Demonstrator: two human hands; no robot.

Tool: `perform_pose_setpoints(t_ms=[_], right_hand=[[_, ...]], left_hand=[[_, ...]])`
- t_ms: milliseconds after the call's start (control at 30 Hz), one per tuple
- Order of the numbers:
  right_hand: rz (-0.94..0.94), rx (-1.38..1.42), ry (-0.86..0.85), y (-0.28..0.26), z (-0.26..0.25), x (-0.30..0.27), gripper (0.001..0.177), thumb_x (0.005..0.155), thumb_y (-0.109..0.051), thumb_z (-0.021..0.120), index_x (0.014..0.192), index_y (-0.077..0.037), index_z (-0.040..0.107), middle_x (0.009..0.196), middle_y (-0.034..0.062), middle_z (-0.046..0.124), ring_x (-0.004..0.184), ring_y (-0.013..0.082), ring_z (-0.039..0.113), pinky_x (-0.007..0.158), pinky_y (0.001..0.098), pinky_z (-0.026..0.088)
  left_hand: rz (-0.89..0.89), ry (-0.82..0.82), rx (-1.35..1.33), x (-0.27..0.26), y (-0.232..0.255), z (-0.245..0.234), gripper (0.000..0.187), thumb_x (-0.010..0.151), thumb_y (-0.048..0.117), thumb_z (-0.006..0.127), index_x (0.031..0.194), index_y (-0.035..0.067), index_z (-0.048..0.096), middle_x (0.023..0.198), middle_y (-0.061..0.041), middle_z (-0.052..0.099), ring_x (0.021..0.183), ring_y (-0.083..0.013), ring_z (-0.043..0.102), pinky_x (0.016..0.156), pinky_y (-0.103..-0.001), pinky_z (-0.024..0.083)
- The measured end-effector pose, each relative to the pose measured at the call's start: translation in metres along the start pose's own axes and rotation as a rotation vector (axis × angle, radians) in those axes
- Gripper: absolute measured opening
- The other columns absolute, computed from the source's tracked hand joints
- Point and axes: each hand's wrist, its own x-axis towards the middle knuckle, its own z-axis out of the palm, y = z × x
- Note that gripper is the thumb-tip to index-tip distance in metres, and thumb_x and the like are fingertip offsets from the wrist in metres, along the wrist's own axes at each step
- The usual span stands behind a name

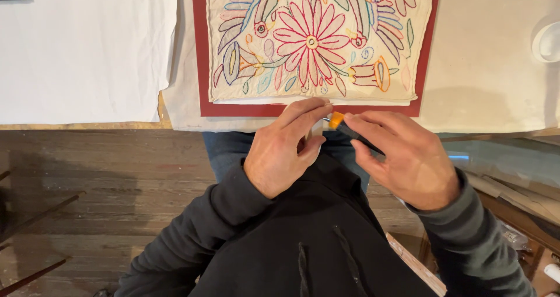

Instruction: Aligning and securing embroidered fabric artwork into a frame.

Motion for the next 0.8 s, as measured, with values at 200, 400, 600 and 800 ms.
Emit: perform_pose_setpoints(t_ms=[200,400,600,800], right_hand=[[0.0,-0.096,0.029,0.01,-0.001,-0.008,0.04,0.084,-0.009,0.078,0.123,-0.004,0.07,0.117,0.0123,0.068,0.1,0.0298,0.069,0.086,0.0386,0.058],[0.196,-0.133,0.127,0.073,-0.016,-0.048,0.036,0.089,-0.004,0.075,0.125,-0.002,0.069,0.119,0.0142,0.067,0.102,0.0312,0.069,0.091,0.0396,0.057],[0.397,-0.268,0.322,0.22,0.018,-0.123,0.037,0.095,0.003,0.078,0.129,0.003,0.063,0.122,0.0179,0.06,0.103,0.0303,0.066,0.098,0.0388,0.057],[0.412,-0.345,0.382,0.244,0.038,-0.129,0.046,0.089,0.008,0.075,0.131,0.005,0.057,0.123,0.0167,0.056,0.108,0.029,0.062,0.1,0.0379,0.056]], left_hand=[[0.093,0.083,0.052,0.002,0.002,-0.015,0.054,0.09,0.002,0.073,0.142,0.01,0.06,0.143,-0.004,0.061,0.096,-0.0237,0.072,0.081,-0.032,0.058],[-0.109,0.312,0.268,-0.001,-0.039,-0.09,0.062,0.09,-0.001,0.073,0.148,0.005,0.054,0.153,-0.017,0.053,0.087,-0.0175,0.074,0.079,-0.031,0.061],[0.229,0.327,1.039,-0.013,-0.136,-0.159,0.039,0.099,-0.006,0.069,0.137,0.001,0.063,0.147,-0.009,0.06,0.114,-0.0212,0.075,0.09,-0.029,0.065],[0.137,0.124,1.225,-0.02,-0.132,-0.167,0.038,0.095,0.008,0.078,0.132,0.004,0.072,0.14,-0.006,0.071,0.076,-0.0173,0.068,0.058,-0.029,0.056]])
